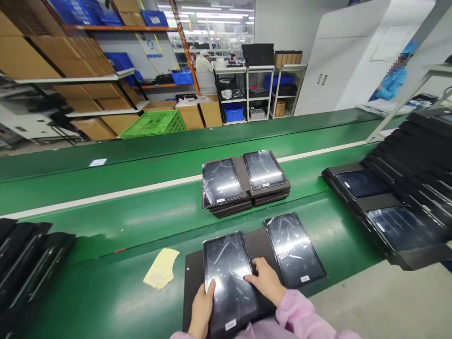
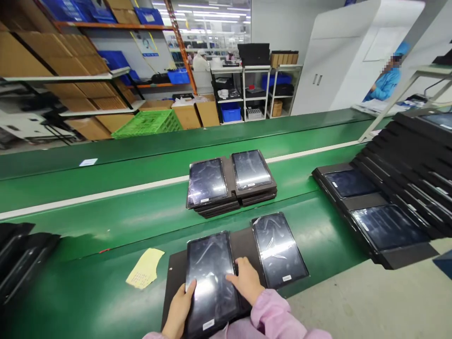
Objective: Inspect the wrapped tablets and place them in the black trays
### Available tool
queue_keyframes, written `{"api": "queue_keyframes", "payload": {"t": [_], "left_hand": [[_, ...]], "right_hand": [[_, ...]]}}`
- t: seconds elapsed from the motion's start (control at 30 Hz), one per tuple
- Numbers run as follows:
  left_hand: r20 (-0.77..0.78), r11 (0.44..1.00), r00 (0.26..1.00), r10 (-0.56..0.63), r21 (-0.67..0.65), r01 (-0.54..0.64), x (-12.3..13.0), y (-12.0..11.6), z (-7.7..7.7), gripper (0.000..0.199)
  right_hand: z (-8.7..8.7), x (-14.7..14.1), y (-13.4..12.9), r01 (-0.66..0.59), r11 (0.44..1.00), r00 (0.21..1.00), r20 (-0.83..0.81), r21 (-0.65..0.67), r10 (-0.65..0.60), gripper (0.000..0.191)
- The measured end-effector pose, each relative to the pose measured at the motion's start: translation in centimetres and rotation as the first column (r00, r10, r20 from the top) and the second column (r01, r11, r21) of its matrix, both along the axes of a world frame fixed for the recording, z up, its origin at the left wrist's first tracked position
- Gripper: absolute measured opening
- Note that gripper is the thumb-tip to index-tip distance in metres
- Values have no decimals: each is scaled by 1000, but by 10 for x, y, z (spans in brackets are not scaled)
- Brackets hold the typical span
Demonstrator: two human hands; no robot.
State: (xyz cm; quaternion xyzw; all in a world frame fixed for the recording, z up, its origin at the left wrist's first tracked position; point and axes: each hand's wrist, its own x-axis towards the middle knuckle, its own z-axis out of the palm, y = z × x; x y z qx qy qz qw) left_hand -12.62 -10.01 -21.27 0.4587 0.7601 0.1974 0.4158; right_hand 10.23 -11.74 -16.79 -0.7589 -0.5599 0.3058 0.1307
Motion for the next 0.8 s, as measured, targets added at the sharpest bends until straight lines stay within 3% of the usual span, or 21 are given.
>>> {"api": "queue_keyframes", "payload": {"t": [0.1,0.2,0.27,0.33,0.63,0.8], "left_hand": [[-56,1000,998,-23,17,24,-7,-4,-5,44],[-97,999,995,-7,38,11,-7,-4,-11,44],[-112,999,994,10,46,-5,-6,-3,-14,46],[-123,998,992,27,55,-21,-5,-3,-16,49],[-89,987,992,92,138,-79,-6,-8,-16,44],[-115,991,990,88,112,-75,0,-5,-17,48]], "right_hand": [[2,51,3,185,981,976,106,61,-191,34],[2,112,10,440,895,863,240,73,-444,54],[0,144,15,523,851,816,264,38,-514,61],[-3,162,18,532,847,821,246,0,-516,57],[0,171,5,493,868,855,151,61,-496,43],[-16,147,13,411,909,908,52,68,-415,28]]}}
